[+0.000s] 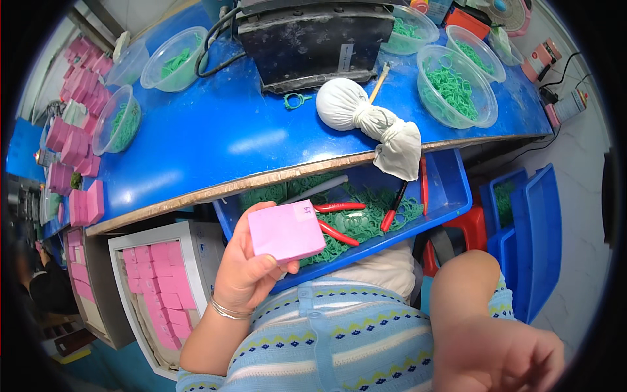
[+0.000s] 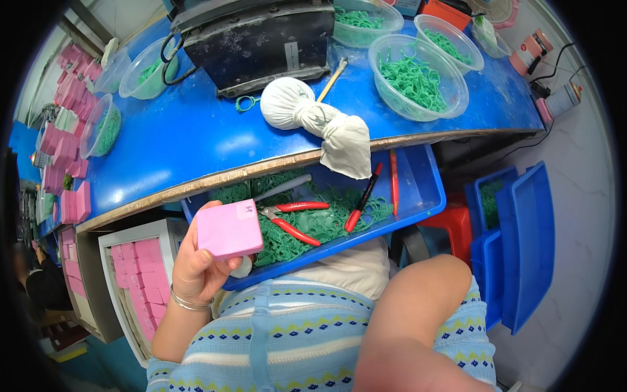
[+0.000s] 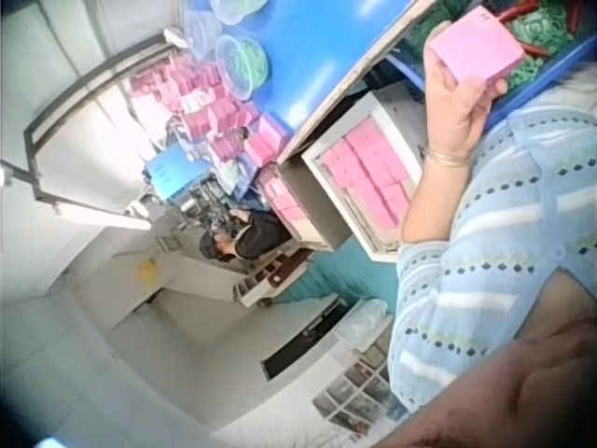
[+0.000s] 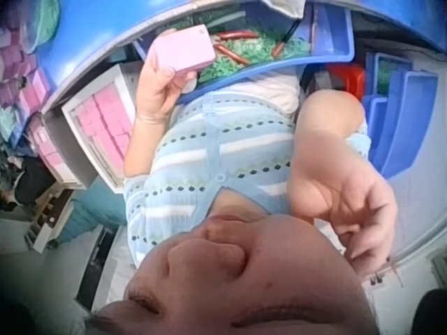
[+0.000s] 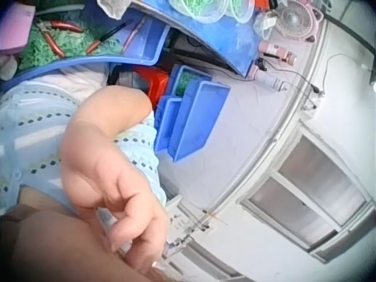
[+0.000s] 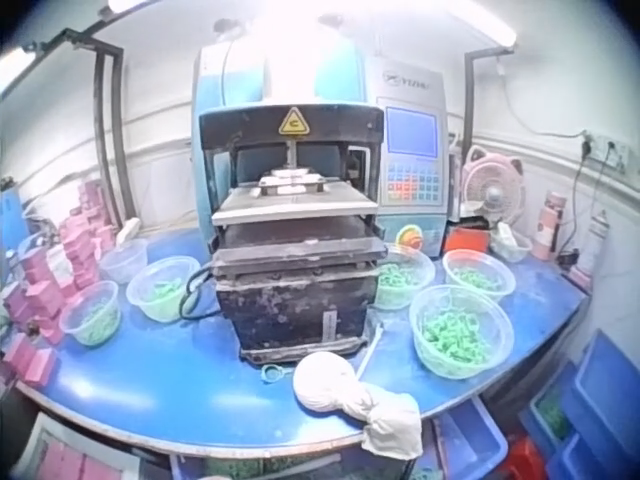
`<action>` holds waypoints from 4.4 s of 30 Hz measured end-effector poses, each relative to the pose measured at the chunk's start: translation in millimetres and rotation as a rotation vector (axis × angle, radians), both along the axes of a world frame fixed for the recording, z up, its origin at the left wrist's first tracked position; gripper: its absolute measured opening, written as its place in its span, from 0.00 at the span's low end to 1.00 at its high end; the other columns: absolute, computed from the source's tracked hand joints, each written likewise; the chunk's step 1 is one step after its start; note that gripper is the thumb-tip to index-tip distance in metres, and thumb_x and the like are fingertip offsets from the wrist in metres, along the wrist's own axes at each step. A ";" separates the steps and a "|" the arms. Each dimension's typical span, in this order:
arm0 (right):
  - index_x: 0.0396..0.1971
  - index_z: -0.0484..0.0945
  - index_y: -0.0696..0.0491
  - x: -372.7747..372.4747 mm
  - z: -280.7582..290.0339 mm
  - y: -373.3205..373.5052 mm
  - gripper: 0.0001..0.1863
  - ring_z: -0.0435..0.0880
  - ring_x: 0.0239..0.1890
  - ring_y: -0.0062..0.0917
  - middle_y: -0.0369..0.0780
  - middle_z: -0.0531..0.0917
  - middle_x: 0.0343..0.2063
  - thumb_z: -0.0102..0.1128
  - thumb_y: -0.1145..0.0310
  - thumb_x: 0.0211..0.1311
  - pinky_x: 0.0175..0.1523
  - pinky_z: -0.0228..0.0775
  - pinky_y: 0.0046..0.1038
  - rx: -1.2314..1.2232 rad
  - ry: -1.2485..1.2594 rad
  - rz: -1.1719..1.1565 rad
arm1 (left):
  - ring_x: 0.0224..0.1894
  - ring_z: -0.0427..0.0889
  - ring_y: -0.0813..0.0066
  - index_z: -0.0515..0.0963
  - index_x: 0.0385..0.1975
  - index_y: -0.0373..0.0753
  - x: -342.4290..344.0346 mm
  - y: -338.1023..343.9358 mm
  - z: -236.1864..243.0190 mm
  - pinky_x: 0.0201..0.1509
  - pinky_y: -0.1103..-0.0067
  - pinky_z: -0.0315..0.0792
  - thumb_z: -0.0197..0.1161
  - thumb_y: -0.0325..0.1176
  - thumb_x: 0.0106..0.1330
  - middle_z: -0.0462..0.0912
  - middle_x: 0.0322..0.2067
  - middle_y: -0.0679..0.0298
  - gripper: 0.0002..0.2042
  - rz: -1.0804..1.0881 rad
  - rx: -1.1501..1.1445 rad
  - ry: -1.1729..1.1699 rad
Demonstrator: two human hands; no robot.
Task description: Using a wax injection machine to cast green wax patterns into silicone molds and removing them.
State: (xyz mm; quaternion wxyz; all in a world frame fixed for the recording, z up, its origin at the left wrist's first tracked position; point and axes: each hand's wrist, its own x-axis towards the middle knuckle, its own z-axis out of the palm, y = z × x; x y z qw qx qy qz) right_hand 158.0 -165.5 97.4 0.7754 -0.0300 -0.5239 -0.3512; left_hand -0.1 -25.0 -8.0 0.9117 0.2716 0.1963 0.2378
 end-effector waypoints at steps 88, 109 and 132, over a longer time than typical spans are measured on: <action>0.22 0.65 0.54 33.8 -119.1 52.4 0.21 0.72 0.49 0.37 0.58 0.65 0.51 0.63 0.53 0.51 0.52 0.64 0.36 -1.493 0.257 0.500 | 0.32 0.71 0.67 0.72 0.28 0.35 1.5 8.5 -6.3 0.36 0.77 0.67 0.66 0.24 0.47 0.70 0.29 0.60 0.11 0.449 1.572 0.451; 0.22 0.74 0.55 35.6 -104.0 64.6 0.10 0.75 0.28 0.31 0.41 0.76 0.28 0.63 0.68 0.40 0.29 0.65 0.29 -1.506 -0.357 -0.133 | 0.29 0.74 0.65 0.73 0.24 0.37 10.4 8.4 -21.6 0.34 0.74 0.69 0.66 0.25 0.47 0.75 0.24 0.61 0.07 -0.192 1.383 0.721; 0.21 0.72 0.55 12.2 -138.0 65.5 0.06 0.72 0.23 0.34 0.39 0.70 0.19 0.58 0.72 0.41 0.30 0.64 0.33 -1.626 -0.211 -0.064 | 0.33 0.73 0.86 0.73 0.33 0.32 11.9 -2.2 -6.0 0.35 0.89 0.68 0.60 0.18 0.55 0.76 0.30 0.66 0.07 0.021 0.441 0.556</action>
